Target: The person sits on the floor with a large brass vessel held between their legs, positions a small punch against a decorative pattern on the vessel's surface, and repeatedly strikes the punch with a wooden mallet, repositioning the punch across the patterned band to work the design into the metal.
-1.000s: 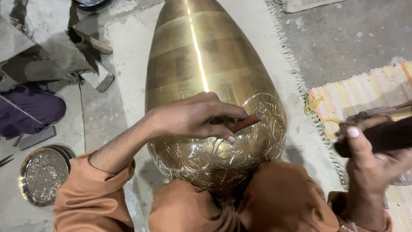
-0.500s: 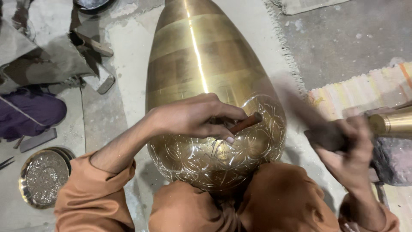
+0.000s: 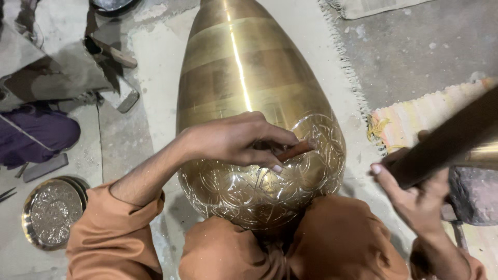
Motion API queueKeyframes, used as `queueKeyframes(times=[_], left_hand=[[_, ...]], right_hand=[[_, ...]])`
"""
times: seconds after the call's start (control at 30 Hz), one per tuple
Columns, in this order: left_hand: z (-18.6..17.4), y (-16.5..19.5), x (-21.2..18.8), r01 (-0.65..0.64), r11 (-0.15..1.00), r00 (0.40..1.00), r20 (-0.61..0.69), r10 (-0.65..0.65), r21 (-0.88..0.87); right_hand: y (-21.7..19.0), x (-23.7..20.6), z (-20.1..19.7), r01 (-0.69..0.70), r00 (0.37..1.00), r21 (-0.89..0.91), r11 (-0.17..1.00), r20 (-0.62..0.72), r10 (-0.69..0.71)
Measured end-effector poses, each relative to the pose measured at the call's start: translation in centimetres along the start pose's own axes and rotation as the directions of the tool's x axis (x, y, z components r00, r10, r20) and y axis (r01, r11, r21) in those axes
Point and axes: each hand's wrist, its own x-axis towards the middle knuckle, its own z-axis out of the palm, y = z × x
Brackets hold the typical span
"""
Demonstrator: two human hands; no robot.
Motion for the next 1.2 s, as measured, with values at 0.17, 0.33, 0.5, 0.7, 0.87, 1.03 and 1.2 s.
queueKeyframes(times=[0.17, 0.33, 0.5, 0.7, 0.87, 1.03, 1.2], left_hand=[[0.1, 0.2, -0.1, -0.343, 0.933, 0.937, -0.103, 0.333, -0.106], [-0.7, 2.0, -0.4, -0.306, 0.943, 0.945, -0.157, 0.285, -0.131], [-0.5, 1.9, 1.3, -0.019, 0.996, 0.997, 0.071, 0.025, -0.088], [-0.1, 0.8, 1.7, -0.1, 0.995, 0.988, 0.119, 0.101, -0.015], [-0.3, 0.9, 1.8, -0.04, 0.999, 0.994, 0.103, 0.04, -0.001], [-0.3, 0.7, 2.0, -0.078, 0.997, 0.992, 0.099, 0.078, -0.011], [-0.5, 0.5, 2.1, -0.103, 0.995, 0.988, 0.111, 0.103, -0.003]], right_hand=[[1.3, -1.0, 0.0, 0.224, 0.972, -0.124, 0.967, 0.105, -0.212], [0.8, -2.9, 0.1, -0.17, 0.984, 0.275, 0.946, 0.095, 0.149], [0.5, -3.1, -0.5, 0.06, 0.993, 0.23, 0.971, -0.115, -0.034], [2.0, -2.4, -0.9, 0.096, 0.976, -0.147, 0.984, -0.179, -0.122], [2.7, -2.0, 1.1, 0.001, 0.991, 0.147, 0.989, -0.131, 0.018], [1.2, -1.2, 2.0, 0.086, 0.995, 0.298, 0.951, -0.07, -0.068], [0.4, -0.4, 1.0, 0.201, 0.977, -0.167, 0.965, 0.1, -0.186]])
